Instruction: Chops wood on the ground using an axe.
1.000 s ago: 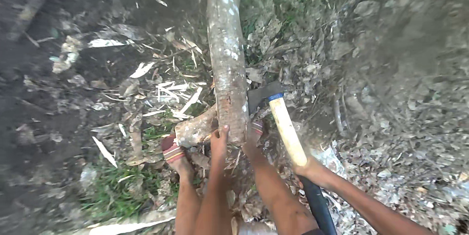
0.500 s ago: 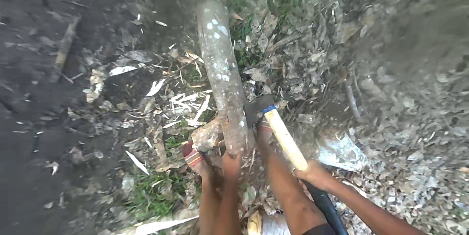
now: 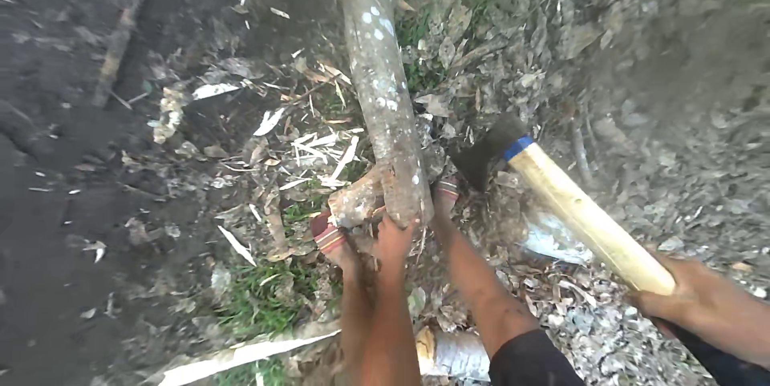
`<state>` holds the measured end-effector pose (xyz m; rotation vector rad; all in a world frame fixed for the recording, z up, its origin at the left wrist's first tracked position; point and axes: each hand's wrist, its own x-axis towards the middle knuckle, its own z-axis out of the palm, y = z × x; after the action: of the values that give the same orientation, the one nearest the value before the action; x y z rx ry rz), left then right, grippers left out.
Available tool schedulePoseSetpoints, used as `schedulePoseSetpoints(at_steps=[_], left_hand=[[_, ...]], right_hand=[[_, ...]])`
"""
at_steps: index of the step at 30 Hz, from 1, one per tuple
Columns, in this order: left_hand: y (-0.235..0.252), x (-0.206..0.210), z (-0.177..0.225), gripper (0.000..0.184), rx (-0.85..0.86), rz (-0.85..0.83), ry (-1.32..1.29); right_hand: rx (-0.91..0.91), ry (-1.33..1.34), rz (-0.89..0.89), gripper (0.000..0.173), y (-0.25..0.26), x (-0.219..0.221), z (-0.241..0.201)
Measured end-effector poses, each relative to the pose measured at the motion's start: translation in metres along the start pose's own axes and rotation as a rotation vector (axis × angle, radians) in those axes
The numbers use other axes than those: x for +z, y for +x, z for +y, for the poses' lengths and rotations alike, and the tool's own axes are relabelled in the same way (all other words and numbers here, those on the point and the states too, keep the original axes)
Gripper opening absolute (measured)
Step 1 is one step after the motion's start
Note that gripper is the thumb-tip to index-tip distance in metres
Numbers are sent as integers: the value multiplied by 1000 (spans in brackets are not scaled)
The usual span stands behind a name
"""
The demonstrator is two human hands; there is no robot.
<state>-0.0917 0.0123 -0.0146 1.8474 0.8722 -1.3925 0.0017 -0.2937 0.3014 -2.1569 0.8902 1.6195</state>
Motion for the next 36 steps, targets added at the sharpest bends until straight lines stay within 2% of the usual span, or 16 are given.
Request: schedulePoseSetpoints(at_steps=[3, 5, 7, 12, 17, 19, 22, 24, 27, 32, 36], left_hand=[[-6, -11, -10, 80, 48, -66, -73], [-10, -24, -29, 68, 111, -115, -183], [-15, -43, -52, 63, 166, -148, -234], [-26, -116, -140, 54, 201, -92, -12], [-41, -214, -229, 54, 41, -36, 273], [-50, -247, -251, 53, 2, 28, 308], [-63, -275, -261, 49, 7, 132, 274], [-72, -275, -255, 48, 16, 160, 229], [-85, -249, -233, 47, 59, 135, 161], [-104, -160, -189, 48, 208, -34, 182], [-141, -85, -165, 48, 325, -150, 241]], right_hand=[[-12, 76, 46, 38, -16, 35, -4], [-22, 133, 65, 36, -17, 66, -7], [-26, 152, 80, 36, -21, 96, -11], [-3, 150, 93, 38, -53, 169, -7], [-19, 32, 167, 47, -81, 218, -5], [2, -34, 178, 45, -86, 228, -7], [36, -151, 175, 45, -85, 244, -14], [95, -259, 171, 50, -78, 256, -25], [139, -323, 192, 54, -68, 272, -32], [95, -217, 180, 53, -63, 280, -18], [47, -200, 195, 57, -70, 285, -15]])
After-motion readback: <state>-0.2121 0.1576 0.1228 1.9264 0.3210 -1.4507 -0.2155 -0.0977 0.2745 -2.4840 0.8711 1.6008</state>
